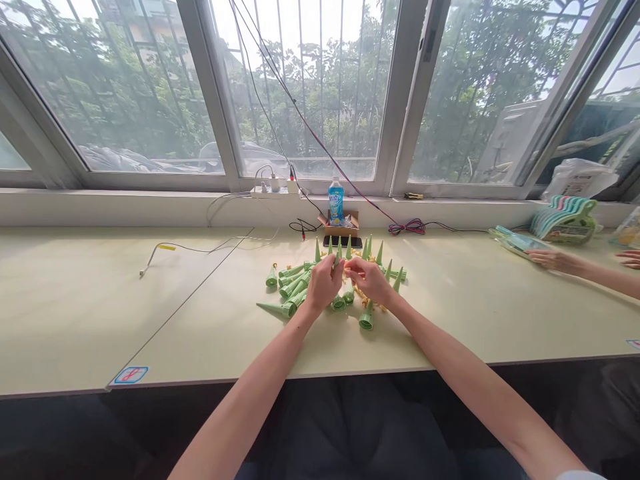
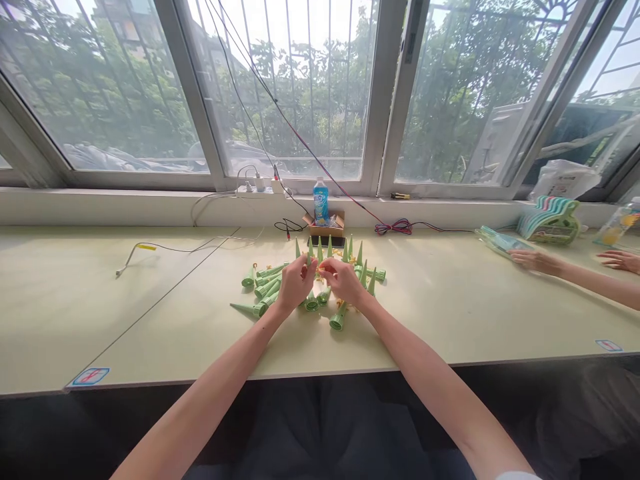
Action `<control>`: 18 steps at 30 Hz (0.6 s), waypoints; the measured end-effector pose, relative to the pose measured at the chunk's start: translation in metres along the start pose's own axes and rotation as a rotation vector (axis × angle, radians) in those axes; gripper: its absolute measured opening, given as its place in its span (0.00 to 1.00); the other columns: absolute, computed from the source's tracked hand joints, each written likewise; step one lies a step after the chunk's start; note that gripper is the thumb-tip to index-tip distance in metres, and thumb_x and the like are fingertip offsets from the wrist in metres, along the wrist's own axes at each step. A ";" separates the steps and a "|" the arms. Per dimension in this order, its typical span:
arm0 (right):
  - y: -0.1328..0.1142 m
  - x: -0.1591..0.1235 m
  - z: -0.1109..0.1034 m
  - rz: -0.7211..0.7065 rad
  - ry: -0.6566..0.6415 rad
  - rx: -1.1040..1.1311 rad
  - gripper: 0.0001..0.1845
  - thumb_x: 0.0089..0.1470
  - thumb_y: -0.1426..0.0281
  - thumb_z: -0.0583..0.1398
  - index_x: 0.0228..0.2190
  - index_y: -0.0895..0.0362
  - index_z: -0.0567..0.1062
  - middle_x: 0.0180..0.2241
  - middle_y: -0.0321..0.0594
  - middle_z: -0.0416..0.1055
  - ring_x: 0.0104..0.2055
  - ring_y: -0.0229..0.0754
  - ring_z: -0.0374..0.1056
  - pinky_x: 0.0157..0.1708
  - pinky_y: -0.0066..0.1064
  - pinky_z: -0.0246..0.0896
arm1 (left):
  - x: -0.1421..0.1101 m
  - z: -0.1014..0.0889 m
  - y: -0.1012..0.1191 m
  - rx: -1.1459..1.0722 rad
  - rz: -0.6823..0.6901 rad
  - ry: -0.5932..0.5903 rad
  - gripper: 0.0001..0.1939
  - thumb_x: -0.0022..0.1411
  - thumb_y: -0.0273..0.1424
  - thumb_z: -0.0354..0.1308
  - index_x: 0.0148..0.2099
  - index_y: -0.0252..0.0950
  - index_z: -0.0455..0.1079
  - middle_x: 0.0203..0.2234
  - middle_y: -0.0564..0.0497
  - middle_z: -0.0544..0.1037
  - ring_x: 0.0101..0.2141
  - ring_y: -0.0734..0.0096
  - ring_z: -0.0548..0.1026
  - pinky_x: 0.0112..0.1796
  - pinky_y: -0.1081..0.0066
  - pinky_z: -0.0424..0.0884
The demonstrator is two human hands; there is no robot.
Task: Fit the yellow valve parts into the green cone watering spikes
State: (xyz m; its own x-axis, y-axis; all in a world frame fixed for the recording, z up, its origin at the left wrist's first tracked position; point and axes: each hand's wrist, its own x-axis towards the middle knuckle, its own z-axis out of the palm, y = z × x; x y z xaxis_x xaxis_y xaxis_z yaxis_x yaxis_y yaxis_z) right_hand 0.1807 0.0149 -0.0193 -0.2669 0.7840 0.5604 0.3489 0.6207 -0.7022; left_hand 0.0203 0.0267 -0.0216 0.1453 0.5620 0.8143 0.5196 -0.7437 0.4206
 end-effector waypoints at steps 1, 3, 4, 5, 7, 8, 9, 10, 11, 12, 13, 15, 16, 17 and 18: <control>0.000 0.000 0.000 0.003 0.001 -0.006 0.09 0.59 0.63 0.57 0.32 0.56 0.72 0.24 0.35 0.68 0.24 0.36 0.63 0.28 0.31 0.63 | 0.000 0.000 0.000 0.005 0.006 0.003 0.17 0.68 0.35 0.50 0.27 0.39 0.53 0.16 0.58 0.58 0.17 0.77 0.57 0.21 0.73 0.55; 0.001 0.001 0.001 0.004 0.003 -0.016 0.12 0.60 0.62 0.56 0.30 0.56 0.72 0.23 0.35 0.68 0.22 0.36 0.62 0.27 0.30 0.61 | 0.001 -0.001 0.001 0.008 0.018 0.008 0.16 0.68 0.35 0.50 0.27 0.38 0.55 0.16 0.58 0.59 0.17 0.77 0.57 0.21 0.74 0.55; 0.001 0.001 0.001 0.004 0.001 -0.022 0.13 0.60 0.61 0.56 0.29 0.56 0.72 0.22 0.35 0.68 0.21 0.36 0.61 0.26 0.29 0.60 | 0.001 -0.002 0.001 0.004 0.020 0.009 0.16 0.68 0.35 0.50 0.27 0.38 0.55 0.16 0.58 0.59 0.17 0.77 0.57 0.21 0.74 0.55; 0.001 0.001 0.001 0.004 -0.001 -0.031 0.15 0.61 0.61 0.55 0.27 0.56 0.72 0.21 0.34 0.68 0.21 0.35 0.61 0.25 0.29 0.59 | 0.001 -0.002 0.001 -0.001 0.019 0.010 0.16 0.68 0.35 0.50 0.27 0.38 0.56 0.16 0.58 0.60 0.16 0.77 0.57 0.21 0.74 0.55; 0.000 0.002 0.001 0.007 -0.001 -0.041 0.17 0.62 0.60 0.54 0.27 0.56 0.72 0.21 0.34 0.69 0.20 0.35 0.61 0.25 0.29 0.59 | 0.001 -0.003 0.002 -0.010 0.013 0.008 0.16 0.68 0.35 0.50 0.27 0.38 0.56 0.16 0.58 0.60 0.16 0.77 0.58 0.21 0.74 0.55; -0.001 0.002 0.001 0.009 0.001 -0.039 0.16 0.61 0.60 0.55 0.28 0.56 0.72 0.22 0.35 0.69 0.21 0.35 0.62 0.25 0.29 0.60 | 0.002 -0.003 0.002 -0.013 0.010 0.004 0.16 0.68 0.35 0.50 0.27 0.38 0.56 0.16 0.58 0.60 0.16 0.77 0.58 0.21 0.74 0.56; -0.002 0.002 0.000 0.012 0.005 -0.029 0.14 0.61 0.60 0.55 0.31 0.56 0.73 0.23 0.35 0.70 0.22 0.36 0.63 0.26 0.29 0.60 | 0.002 -0.003 0.002 -0.013 0.006 0.000 0.16 0.68 0.35 0.50 0.27 0.38 0.56 0.16 0.58 0.61 0.16 0.78 0.58 0.21 0.74 0.56; -0.003 0.002 0.000 0.012 0.008 -0.014 0.12 0.60 0.60 0.57 0.34 0.56 0.73 0.25 0.36 0.71 0.23 0.37 0.65 0.26 0.29 0.62 | 0.002 -0.003 0.002 -0.011 0.001 -0.003 0.15 0.68 0.35 0.50 0.28 0.38 0.57 0.17 0.58 0.61 0.16 0.78 0.59 0.21 0.74 0.56; -0.004 0.002 0.000 0.012 0.010 0.004 0.12 0.59 0.60 0.58 0.37 0.56 0.72 0.26 0.36 0.72 0.24 0.37 0.66 0.27 0.30 0.63 | 0.002 -0.003 0.002 -0.009 -0.006 -0.006 0.15 0.68 0.36 0.50 0.28 0.38 0.57 0.17 0.57 0.62 0.16 0.78 0.59 0.21 0.74 0.57; -0.004 0.002 0.000 0.011 0.008 0.019 0.12 0.58 0.60 0.58 0.38 0.56 0.71 0.26 0.37 0.72 0.25 0.38 0.67 0.27 0.30 0.63 | 0.002 -0.004 0.002 -0.009 -0.012 -0.007 0.15 0.68 0.36 0.50 0.28 0.38 0.58 0.17 0.57 0.63 0.16 0.78 0.59 0.21 0.74 0.57; -0.005 0.002 0.000 0.008 0.003 0.032 0.11 0.58 0.61 0.58 0.39 0.55 0.71 0.26 0.37 0.72 0.26 0.38 0.67 0.28 0.30 0.64 | 0.002 -0.004 0.001 -0.011 -0.017 -0.005 0.15 0.68 0.36 0.50 0.28 0.38 0.58 0.17 0.57 0.63 0.16 0.78 0.59 0.21 0.74 0.56; -0.005 0.002 0.000 -0.004 -0.002 0.043 0.10 0.58 0.62 0.58 0.38 0.55 0.70 0.27 0.37 0.72 0.27 0.39 0.68 0.28 0.31 0.65 | 0.002 -0.004 0.000 -0.022 -0.023 0.002 0.15 0.68 0.37 0.50 0.28 0.38 0.58 0.16 0.58 0.62 0.15 0.78 0.59 0.20 0.74 0.55; -0.005 0.002 0.000 -0.011 -0.001 0.041 0.09 0.58 0.62 0.58 0.37 0.55 0.70 0.27 0.37 0.72 0.27 0.39 0.68 0.28 0.31 0.65 | 0.002 -0.004 -0.001 -0.030 -0.022 0.006 0.16 0.68 0.37 0.50 0.28 0.38 0.57 0.15 0.58 0.61 0.15 0.78 0.58 0.20 0.74 0.54; -0.005 0.003 0.001 -0.015 0.002 0.034 0.09 0.58 0.63 0.58 0.37 0.55 0.70 0.28 0.37 0.72 0.27 0.39 0.68 0.28 0.31 0.65 | 0.003 -0.005 -0.002 -0.035 -0.020 0.009 0.17 0.68 0.38 0.50 0.27 0.38 0.56 0.15 0.59 0.60 0.14 0.78 0.58 0.19 0.74 0.54; -0.005 0.003 0.001 -0.017 0.007 0.024 0.08 0.58 0.63 0.58 0.36 0.55 0.70 0.27 0.37 0.72 0.27 0.38 0.67 0.28 0.31 0.65 | 0.003 -0.005 -0.002 -0.039 -0.019 0.013 0.17 0.68 0.38 0.50 0.27 0.38 0.56 0.14 0.59 0.59 0.14 0.78 0.58 0.19 0.74 0.53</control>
State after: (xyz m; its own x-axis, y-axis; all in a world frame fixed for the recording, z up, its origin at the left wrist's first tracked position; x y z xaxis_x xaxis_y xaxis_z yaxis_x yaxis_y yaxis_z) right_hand 0.1771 0.0144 -0.0150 -0.2660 0.7733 0.5755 0.3226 0.6340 -0.7028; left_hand 0.0158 0.0279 -0.0184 0.1247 0.5721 0.8107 0.4887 -0.7465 0.4516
